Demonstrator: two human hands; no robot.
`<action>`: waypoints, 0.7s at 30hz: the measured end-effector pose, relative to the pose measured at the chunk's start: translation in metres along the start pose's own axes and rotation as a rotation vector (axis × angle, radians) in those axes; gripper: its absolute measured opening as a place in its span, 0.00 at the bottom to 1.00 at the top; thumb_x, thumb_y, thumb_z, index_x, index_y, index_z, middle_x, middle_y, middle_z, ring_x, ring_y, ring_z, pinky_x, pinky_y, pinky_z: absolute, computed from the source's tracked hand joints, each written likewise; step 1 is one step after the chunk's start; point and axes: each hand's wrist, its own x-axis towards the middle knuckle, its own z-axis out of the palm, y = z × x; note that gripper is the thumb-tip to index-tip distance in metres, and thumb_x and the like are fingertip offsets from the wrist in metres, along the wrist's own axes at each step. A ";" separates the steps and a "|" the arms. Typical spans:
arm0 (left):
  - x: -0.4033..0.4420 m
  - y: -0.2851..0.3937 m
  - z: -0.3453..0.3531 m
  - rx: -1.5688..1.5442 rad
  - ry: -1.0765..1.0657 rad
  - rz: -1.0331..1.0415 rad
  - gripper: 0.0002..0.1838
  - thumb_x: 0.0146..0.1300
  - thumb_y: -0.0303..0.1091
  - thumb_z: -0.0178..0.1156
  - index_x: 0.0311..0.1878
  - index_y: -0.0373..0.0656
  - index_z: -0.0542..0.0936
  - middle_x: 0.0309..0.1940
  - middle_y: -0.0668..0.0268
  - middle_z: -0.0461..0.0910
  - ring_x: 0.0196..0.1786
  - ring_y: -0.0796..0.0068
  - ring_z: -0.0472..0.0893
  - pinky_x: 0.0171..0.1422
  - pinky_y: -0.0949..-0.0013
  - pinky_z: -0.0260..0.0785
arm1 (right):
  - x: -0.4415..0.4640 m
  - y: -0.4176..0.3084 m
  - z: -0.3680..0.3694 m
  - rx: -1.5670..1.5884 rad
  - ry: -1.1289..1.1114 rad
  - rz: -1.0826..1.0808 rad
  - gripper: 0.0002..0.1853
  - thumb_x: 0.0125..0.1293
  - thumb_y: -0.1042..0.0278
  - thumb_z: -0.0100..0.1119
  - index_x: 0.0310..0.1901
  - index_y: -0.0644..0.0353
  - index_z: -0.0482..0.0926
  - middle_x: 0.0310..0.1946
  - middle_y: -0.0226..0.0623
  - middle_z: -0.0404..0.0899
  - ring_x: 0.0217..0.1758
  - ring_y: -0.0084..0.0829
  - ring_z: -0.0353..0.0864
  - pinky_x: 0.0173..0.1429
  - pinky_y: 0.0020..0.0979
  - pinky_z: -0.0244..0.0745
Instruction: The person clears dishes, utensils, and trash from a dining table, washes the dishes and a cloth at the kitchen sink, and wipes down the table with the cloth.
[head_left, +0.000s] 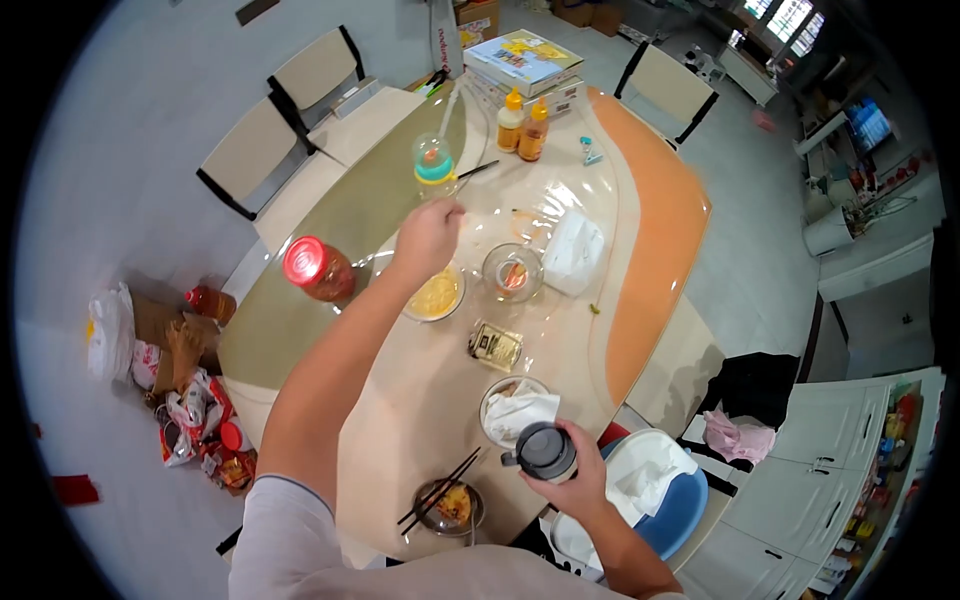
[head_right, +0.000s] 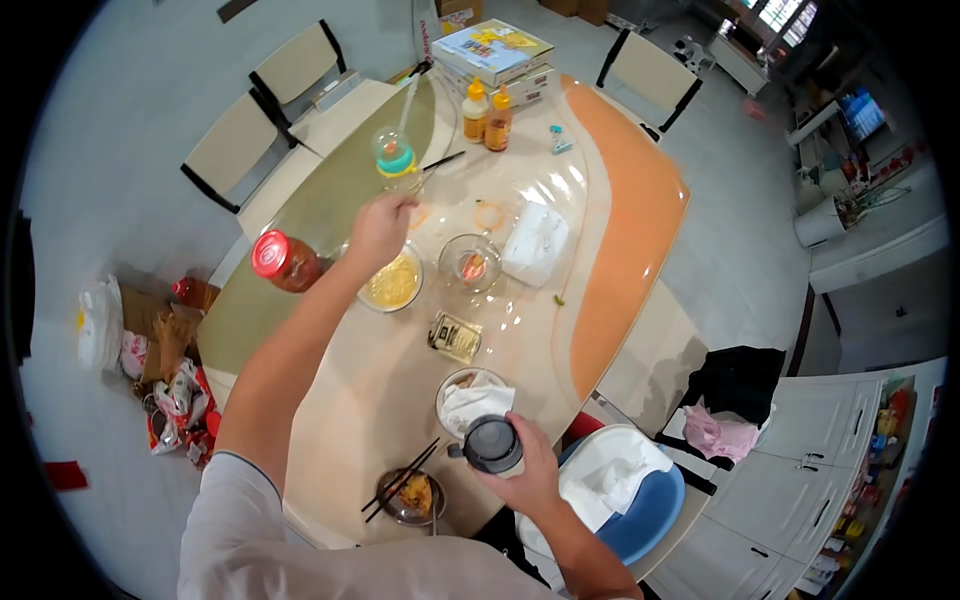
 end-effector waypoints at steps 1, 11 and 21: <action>0.021 -0.004 0.024 -0.005 0.000 0.009 0.08 0.65 0.26 0.56 0.39 0.38 0.85 0.36 0.54 0.84 0.37 0.50 0.83 0.43 0.55 0.76 | 0.000 0.000 -0.002 -0.010 -0.003 0.005 0.47 0.38 0.62 0.86 0.62 0.65 0.71 0.54 0.46 0.79 0.56 0.43 0.81 0.61 0.37 0.76; 0.118 -0.065 0.170 0.505 -0.404 -0.388 0.12 0.65 0.29 0.54 0.45 0.35 0.84 0.42 0.48 0.86 0.50 0.48 0.85 0.54 0.53 0.79 | -0.008 0.024 -0.013 0.134 -0.059 0.007 0.51 0.38 0.66 0.86 0.65 0.69 0.68 0.57 0.53 0.78 0.56 0.50 0.82 0.59 0.42 0.78; 0.106 -0.028 0.152 0.078 -0.340 -0.114 0.11 0.67 0.32 0.57 0.44 0.33 0.80 0.42 0.51 0.84 0.37 0.56 0.85 0.43 0.58 0.78 | 0.000 0.043 -0.016 0.139 -0.029 0.005 0.52 0.37 0.66 0.87 0.66 0.68 0.67 0.58 0.54 0.78 0.55 0.51 0.82 0.59 0.43 0.78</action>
